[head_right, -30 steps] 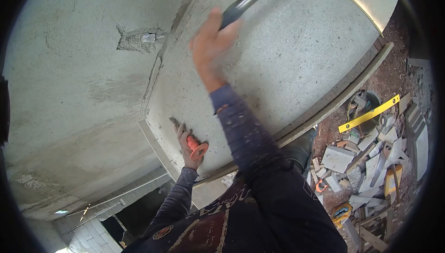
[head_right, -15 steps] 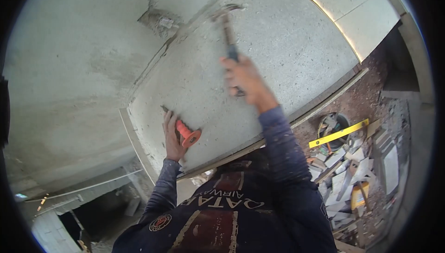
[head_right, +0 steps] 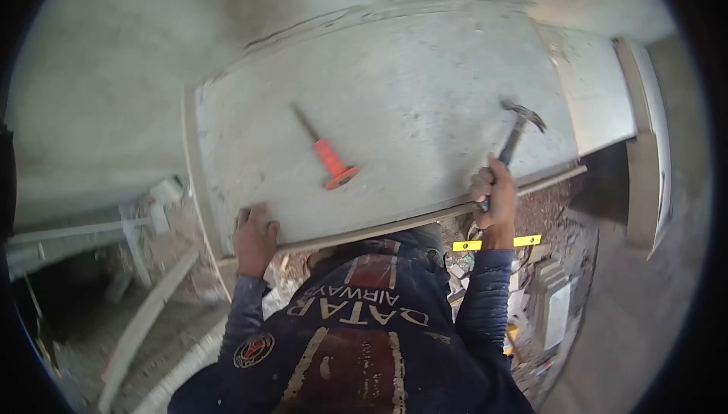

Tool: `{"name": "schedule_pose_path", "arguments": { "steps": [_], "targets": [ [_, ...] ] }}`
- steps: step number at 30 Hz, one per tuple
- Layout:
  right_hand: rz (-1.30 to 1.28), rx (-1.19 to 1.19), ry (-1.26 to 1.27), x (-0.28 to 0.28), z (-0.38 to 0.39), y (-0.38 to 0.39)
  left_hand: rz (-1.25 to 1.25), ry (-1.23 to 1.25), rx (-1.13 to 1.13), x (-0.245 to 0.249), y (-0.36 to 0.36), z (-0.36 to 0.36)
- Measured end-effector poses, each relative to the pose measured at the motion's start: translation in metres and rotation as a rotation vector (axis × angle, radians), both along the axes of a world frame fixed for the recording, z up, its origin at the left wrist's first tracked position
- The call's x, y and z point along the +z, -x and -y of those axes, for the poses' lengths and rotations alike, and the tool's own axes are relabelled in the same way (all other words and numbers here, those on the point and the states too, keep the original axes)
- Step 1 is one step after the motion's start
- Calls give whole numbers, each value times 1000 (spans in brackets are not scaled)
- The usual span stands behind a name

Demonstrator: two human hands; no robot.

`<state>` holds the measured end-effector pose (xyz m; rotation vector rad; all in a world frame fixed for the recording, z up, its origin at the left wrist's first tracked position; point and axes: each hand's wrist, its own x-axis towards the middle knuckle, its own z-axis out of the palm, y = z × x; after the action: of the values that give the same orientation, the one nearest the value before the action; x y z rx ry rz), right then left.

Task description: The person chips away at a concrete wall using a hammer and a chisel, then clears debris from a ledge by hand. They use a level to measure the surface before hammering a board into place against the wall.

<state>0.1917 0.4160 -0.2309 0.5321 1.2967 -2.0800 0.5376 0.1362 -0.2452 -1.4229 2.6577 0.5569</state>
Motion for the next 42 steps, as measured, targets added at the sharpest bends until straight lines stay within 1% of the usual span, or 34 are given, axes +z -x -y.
{"name": "schedule_pose_path", "arguments": {
  "steps": [1, 2, 3, 4, 6, 8, 10, 11, 13, 14, 16, 18, 19, 20, 23, 24, 25, 27, 28, 30, 31, 32, 33, 34, 35, 37, 38, 39, 40, 42],
  "targets": [
    [26, 2, 94, -6, 4, 3, -5, -94, 23, 1, -10, 4],
    [27, -4, 67, 4, 13, 3, 16, -98, 85, -2, -21, 5],
    [32, 13, 115, 2, 13, 5, -14, -122, 36, -6, -28, 6],
    [9, 24, 80, 2, 16, 5, -50, -142, -25, -9, -34, 9],
    [-13, 41, 40, 3, 18, 3, -15, -176, 26, -1, -39, 10],
    [-40, 27, -61, 3, 19, 1, 8, -212, 47, -4, -40, 18],
    [-49, 22, -57, 3, 22, -3, -314, 367, 6, -14, -37, 32],
    [-50, 18, -49, 2, 23, -5, -325, 367, 2, -16, -33, 45],
    [-24, 3, -25, -2, 26, -6, -379, 533, 129, -17, -28, 70],
    [9, -19, 2, -4, 25, -7, -395, 534, 111, -23, -37, 75],
    [-13, -25, 1, -12, 21, -9, -183, 327, 246, -47, -43, 90],
    [-16, -49, -5, -9, 22, -12, -268, 307, 265, -49, -40, 91],
    [-34, -110, 7, -2, 22, -14, -245, 213, 333, -37, -34, 87],
    [-2, -112, 19, 5, 24, -15, -207, 121, 406, -20, -29, 84],
    [43, -125, 60, -3, 16, -14, -203, 212, 261, 4, -6, 69],
    [54, -97, 73, -6, 13, -13, -241, 209, 121, -11, -8, 74],
    [56, -107, 82, -7, 12, -14, -241, 217, 110, -4, 6, 69],
    [4, -72, 8, -8, 13, -19, -452, 524, -404, 17, 52, 53],
    [69, -80, 64, -11, 11, -18, -446, 538, -414, 24, 73, 45],
    [62, -138, 99, 1, 12, -19, -543, 477, -533, 34, 116, 35],
    [51, -187, 114, 5, 13, -19, -540, 480, -553, 38, 130, 37],
    [58, -203, 122, 5, 13, -16, -594, 301, -490, 41, 143, 39],
    [-57, -161, -27, 3, 15, -10, -640, 126, -419, 45, 158, 42],
    [-162, -116, -172, 1, 18, -7, -627, 191, -456, 63, 175, 46],
    [-142, -127, -153, -1, 24, 1, -611, 259, -497, 90, 196, 53],
    [-319, -162, -27, -1, 37, 28, -643, 545, -573, 133, 235, 81],
    [-314, -222, 51, 4, 49, 42, -708, 720, -706, 164, 263, 98],
    [-306, -286, 129, 10, 65, 58, -650, 860, -792, 207, 290, 96],
    [-289, -313, 165, 11, 79, 73, -649, 1056, -850, 234, 319, 112],
    [-245, -364, 221, 9, 116, 103, -645, 1330, -926, 289, 383, 130]
  ]
}}
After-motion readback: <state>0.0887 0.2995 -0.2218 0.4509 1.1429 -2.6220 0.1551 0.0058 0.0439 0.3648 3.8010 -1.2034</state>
